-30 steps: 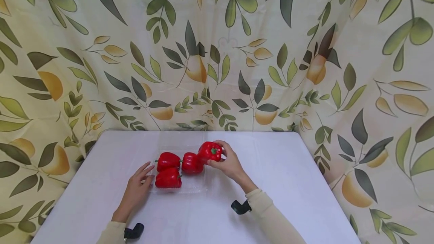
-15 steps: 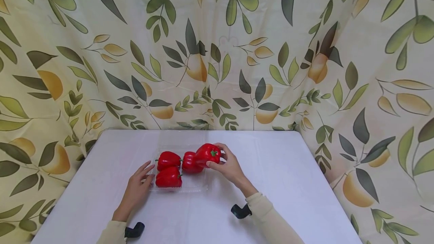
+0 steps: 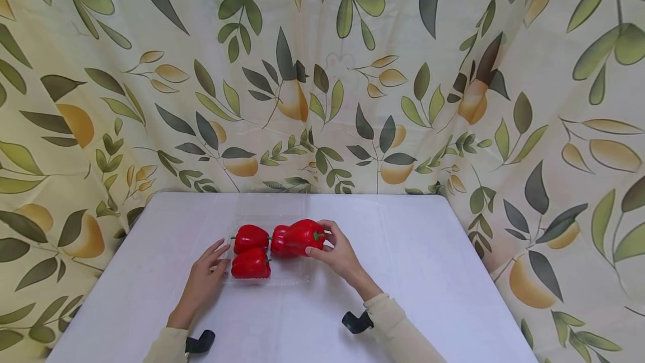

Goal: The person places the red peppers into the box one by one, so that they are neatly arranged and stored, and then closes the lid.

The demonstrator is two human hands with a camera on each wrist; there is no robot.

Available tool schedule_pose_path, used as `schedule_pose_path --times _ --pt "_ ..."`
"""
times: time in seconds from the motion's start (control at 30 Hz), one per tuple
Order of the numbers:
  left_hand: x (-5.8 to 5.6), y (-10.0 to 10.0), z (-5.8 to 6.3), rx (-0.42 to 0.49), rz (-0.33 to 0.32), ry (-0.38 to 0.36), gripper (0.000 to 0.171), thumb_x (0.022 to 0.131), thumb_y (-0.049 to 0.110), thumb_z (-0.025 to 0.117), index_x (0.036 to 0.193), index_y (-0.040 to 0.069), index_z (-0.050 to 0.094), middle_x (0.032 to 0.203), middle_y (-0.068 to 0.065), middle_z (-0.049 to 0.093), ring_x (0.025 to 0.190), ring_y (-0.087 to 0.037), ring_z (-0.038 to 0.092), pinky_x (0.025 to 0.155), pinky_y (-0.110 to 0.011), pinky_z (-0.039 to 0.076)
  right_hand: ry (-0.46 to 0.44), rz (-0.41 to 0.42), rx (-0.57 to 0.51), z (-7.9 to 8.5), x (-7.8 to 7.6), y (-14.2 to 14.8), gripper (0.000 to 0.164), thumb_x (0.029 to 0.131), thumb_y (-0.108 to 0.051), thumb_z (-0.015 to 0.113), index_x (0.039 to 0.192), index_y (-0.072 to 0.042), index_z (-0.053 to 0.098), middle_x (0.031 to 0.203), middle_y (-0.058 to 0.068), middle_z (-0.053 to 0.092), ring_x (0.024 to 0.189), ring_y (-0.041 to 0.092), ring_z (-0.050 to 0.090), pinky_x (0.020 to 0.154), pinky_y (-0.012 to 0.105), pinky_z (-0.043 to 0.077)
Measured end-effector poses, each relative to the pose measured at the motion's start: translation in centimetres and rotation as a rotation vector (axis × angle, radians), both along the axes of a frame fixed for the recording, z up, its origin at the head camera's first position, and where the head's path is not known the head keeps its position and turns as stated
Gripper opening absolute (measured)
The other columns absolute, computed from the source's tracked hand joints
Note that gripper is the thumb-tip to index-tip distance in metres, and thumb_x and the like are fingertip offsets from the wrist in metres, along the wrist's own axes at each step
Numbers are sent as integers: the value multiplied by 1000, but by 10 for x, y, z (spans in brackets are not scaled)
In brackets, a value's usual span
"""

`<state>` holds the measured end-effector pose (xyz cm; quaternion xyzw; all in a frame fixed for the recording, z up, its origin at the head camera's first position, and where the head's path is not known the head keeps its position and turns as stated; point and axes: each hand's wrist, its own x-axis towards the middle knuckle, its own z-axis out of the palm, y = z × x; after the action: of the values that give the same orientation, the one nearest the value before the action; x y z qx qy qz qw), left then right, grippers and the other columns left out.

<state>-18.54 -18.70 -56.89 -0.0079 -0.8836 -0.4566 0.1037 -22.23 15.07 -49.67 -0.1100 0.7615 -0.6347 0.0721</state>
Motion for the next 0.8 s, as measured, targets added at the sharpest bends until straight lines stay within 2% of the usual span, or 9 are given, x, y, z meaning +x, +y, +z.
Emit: schedule_pose_path --times 0.3,0.5,0.8 --pt "1 1 1 -2 3 -7 42 97 14 59 138 12 57 153 -5 45 107 -24 69 88 -37 59 32 32 35 -2 4 -3 76 76 -13 81 142 -22 43 142 8 48 130 33 49 91 34 58" --pt "0 2 1 3 6 -8 41 97 16 58 138 14 57 153 -4 45 107 -23 69 88 -35 59 95 17 83 -6 4 -5 74 76 -17 82 140 -20 46 140 8 52 127 31 50 98 44 55" --pt "0 1 1 0 5 -5 41 97 13 58 138 11 58 153 -6 45 106 -25 70 88 -36 59 78 41 85 -13 4 -12 73 77 -12 81 140 -20 45 139 7 52 127 29 51 100 44 54"
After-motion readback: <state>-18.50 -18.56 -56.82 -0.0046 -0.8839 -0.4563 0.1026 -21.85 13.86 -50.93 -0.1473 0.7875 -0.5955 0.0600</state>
